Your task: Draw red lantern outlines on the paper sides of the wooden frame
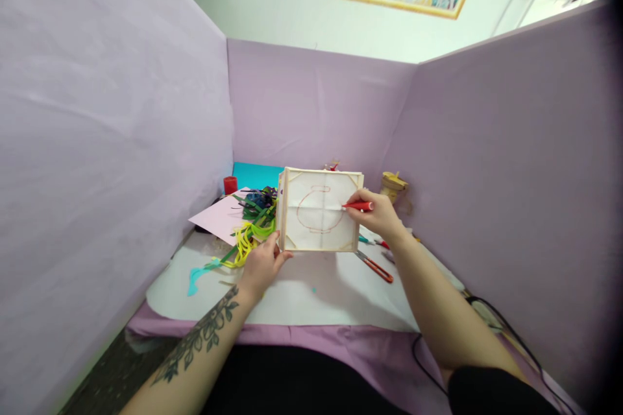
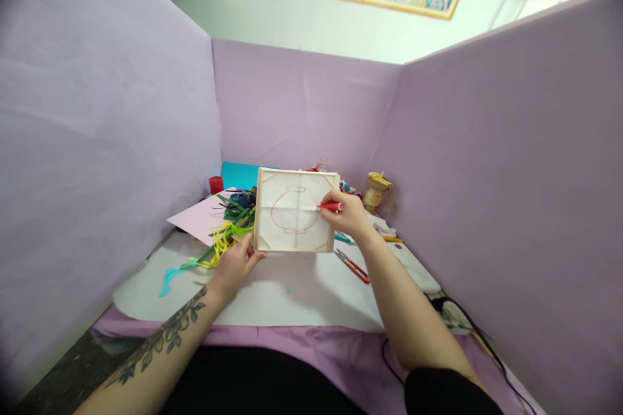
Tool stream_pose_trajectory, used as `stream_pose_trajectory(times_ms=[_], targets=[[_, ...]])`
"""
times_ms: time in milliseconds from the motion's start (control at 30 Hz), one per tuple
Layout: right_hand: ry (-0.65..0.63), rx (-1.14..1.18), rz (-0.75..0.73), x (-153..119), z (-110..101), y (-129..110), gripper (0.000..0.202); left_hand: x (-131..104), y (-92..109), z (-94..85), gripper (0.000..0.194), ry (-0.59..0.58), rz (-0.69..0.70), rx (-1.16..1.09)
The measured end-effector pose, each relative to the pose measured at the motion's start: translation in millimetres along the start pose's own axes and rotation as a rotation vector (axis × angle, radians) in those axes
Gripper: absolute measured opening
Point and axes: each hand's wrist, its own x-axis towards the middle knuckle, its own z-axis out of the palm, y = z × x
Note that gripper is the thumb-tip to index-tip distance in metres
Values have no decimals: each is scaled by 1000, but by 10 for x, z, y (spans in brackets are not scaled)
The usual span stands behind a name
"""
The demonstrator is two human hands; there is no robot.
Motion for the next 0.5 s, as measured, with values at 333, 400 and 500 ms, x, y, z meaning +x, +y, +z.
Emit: stream_pose_trajectory(times_ms=[333, 400, 500], targets=[[-29, 9, 32, -5, -13, 0, 7, -2, 17, -9, 49, -12, -9, 1], [-23, 10, 32, -6, -17, -7, 8, 0, 21, -10, 49, -13, -16, 0], [-35, 2, 22, -8, -27, -18, 7, 1, 17, -6, 50, -13, -19, 0]])
